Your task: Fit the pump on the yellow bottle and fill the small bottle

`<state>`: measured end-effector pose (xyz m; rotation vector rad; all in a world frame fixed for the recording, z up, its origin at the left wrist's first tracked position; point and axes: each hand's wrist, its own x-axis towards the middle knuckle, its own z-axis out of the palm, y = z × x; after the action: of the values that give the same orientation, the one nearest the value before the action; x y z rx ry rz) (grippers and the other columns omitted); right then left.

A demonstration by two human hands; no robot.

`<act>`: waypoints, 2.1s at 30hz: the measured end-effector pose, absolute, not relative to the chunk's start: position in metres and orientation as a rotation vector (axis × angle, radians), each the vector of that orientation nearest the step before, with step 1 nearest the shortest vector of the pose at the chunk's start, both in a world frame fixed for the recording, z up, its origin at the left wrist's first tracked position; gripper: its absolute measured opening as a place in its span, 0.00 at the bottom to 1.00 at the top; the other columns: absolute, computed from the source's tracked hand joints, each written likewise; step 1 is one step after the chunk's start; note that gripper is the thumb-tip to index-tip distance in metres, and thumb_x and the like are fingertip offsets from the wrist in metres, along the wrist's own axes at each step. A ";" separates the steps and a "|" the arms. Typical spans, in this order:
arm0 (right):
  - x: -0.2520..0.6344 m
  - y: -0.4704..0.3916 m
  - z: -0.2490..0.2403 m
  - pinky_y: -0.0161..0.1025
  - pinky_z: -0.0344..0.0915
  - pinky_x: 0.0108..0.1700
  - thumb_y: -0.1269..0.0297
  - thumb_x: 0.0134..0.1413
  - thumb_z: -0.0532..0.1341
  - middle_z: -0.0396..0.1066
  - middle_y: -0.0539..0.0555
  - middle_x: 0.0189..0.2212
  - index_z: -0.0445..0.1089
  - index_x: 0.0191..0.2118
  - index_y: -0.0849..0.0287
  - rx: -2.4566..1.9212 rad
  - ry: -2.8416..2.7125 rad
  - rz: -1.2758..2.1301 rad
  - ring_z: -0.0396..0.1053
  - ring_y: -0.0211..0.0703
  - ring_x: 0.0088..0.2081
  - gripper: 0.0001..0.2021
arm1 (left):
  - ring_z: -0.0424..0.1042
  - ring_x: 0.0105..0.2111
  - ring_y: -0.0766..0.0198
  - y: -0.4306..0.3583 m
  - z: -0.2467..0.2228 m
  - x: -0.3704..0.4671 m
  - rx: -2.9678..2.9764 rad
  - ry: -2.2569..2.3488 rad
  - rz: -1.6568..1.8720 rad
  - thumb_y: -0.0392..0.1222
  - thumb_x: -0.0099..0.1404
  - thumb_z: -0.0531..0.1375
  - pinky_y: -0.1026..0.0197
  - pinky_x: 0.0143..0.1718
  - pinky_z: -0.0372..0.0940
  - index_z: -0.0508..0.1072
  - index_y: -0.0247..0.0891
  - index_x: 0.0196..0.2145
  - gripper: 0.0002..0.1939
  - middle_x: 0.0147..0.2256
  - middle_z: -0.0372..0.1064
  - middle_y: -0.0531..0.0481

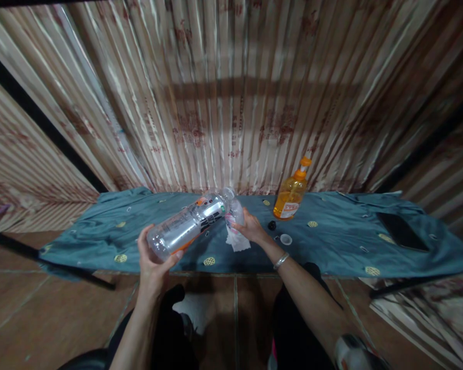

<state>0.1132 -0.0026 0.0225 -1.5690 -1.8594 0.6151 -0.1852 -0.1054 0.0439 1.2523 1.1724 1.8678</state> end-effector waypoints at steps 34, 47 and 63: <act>0.113 -0.007 0.035 0.44 0.76 0.57 0.67 0.63 0.73 0.83 0.58 0.51 0.68 0.62 0.56 -1.646 -1.827 0.704 0.83 0.54 0.55 0.25 | 0.74 0.53 0.45 -0.116 0.069 -0.157 0.906 1.124 1.778 0.48 0.40 0.84 0.50 0.35 0.83 0.71 0.52 0.56 0.47 0.60 0.66 0.43; 0.112 -0.007 0.035 0.45 0.75 0.56 0.64 0.65 0.72 0.83 0.59 0.50 0.68 0.60 0.56 -1.682 -1.825 0.693 0.83 0.56 0.54 0.22 | 0.73 0.54 0.43 -0.116 0.068 -0.159 0.898 1.115 1.811 0.47 0.38 0.85 0.42 0.38 0.84 0.71 0.52 0.55 0.48 0.60 0.66 0.44; 0.112 -0.008 0.035 0.47 0.75 0.56 0.65 0.64 0.71 0.82 0.55 0.48 0.68 0.60 0.54 -1.677 -1.833 0.683 0.82 0.56 0.53 0.22 | 0.74 0.55 0.41 -0.118 0.069 -0.164 1.035 1.163 1.826 0.50 0.39 0.85 0.47 0.37 0.84 0.68 0.51 0.60 0.52 0.61 0.67 0.41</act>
<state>0.1122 -0.0078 0.0350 -1.6766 -1.8328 0.6830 -0.1639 -0.1180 0.0689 1.0353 1.1627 1.8259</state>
